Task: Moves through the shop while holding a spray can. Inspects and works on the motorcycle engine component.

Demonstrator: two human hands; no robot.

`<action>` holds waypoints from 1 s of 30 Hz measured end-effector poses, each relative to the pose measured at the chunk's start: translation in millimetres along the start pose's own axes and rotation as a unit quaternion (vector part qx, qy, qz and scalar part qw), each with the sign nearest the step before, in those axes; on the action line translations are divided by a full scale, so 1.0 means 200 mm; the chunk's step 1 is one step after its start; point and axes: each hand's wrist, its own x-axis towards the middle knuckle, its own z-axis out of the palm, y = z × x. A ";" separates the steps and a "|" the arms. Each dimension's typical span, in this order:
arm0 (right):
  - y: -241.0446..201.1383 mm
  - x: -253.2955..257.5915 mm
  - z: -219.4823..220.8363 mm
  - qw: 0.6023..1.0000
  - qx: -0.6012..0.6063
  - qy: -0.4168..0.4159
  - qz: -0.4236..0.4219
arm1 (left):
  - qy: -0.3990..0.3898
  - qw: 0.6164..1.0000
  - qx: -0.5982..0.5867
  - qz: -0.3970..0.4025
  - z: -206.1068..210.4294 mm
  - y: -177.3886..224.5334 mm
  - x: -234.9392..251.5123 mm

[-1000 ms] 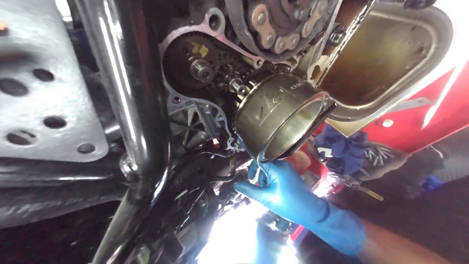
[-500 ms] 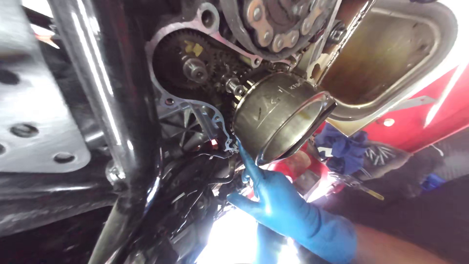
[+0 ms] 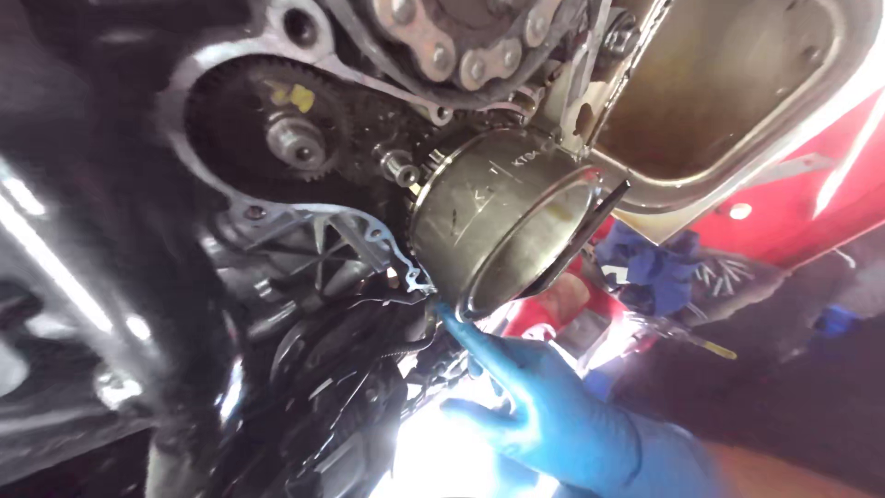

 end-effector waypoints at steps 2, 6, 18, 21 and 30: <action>0.00 -0.01 -0.03 0.998 0.054 0.022 0.034 | 0.004 1.000 0.015 0.000 0.01 -0.02 0.01; -0.01 0.04 -0.09 0.972 0.184 -0.009 0.146 | -0.023 0.994 0.101 -0.016 -0.02 -0.08 0.06; 0.02 0.13 -0.03 0.978 0.157 -0.044 0.134 | -0.031 0.986 0.139 0.083 -0.05 -0.14 0.10; 0.03 0.13 -0.02 0.978 0.148 -0.052 0.135 | -0.023 0.987 0.144 0.068 -0.05 -0.13 0.10; 0.05 0.14 0.00 0.996 0.046 -0.001 0.083 | -0.035 0.986 0.163 -0.011 -0.08 -0.12 0.10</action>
